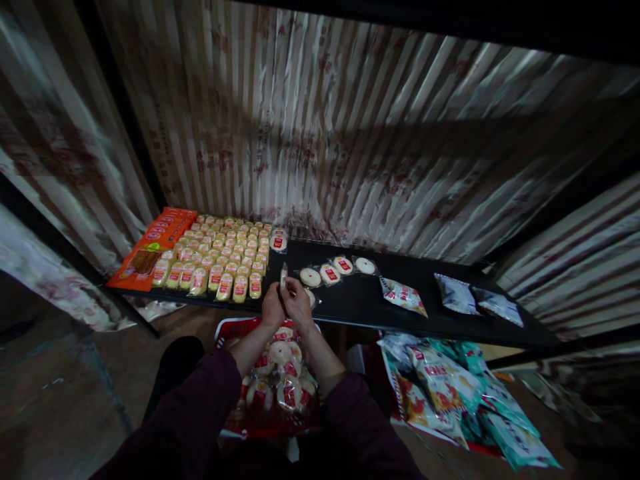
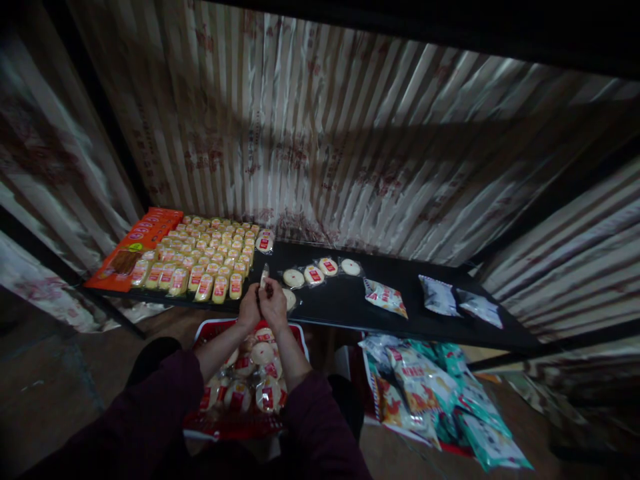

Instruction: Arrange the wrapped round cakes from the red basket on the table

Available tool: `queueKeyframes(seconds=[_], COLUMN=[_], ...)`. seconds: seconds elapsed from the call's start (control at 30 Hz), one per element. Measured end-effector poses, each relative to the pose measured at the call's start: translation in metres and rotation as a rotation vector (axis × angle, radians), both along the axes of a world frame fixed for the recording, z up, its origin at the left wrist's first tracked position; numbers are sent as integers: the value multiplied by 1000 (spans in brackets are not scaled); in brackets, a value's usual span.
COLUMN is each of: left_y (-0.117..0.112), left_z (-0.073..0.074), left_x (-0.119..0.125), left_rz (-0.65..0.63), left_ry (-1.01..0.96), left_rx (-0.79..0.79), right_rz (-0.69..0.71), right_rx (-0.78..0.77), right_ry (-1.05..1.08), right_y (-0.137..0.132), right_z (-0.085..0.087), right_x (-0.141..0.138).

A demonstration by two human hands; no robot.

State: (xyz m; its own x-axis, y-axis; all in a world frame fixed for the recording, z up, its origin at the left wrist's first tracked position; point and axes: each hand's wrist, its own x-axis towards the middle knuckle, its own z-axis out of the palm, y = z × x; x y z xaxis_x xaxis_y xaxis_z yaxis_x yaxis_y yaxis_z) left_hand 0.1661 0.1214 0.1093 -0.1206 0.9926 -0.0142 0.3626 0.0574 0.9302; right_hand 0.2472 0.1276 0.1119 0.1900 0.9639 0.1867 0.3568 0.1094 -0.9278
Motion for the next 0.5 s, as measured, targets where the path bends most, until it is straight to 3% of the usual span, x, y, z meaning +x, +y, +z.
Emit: queueKeyframes(seconds=[0.27,0.4,0.5], left_y=[-12,-10,-9], left_z=[0,2,0], left_x=[-11,-20,-24], left_rz=[100,167,132], left_ry=[60,-29,-117], left_rx=[-55,-49,-48], right_rz=[87,21,-73], right_rx=[-9,20,4], right_ry=[170,250,255], right_y=[-20,-24,-25], right_z=[-8,-22,-31], right_x=[-7,-2,4])
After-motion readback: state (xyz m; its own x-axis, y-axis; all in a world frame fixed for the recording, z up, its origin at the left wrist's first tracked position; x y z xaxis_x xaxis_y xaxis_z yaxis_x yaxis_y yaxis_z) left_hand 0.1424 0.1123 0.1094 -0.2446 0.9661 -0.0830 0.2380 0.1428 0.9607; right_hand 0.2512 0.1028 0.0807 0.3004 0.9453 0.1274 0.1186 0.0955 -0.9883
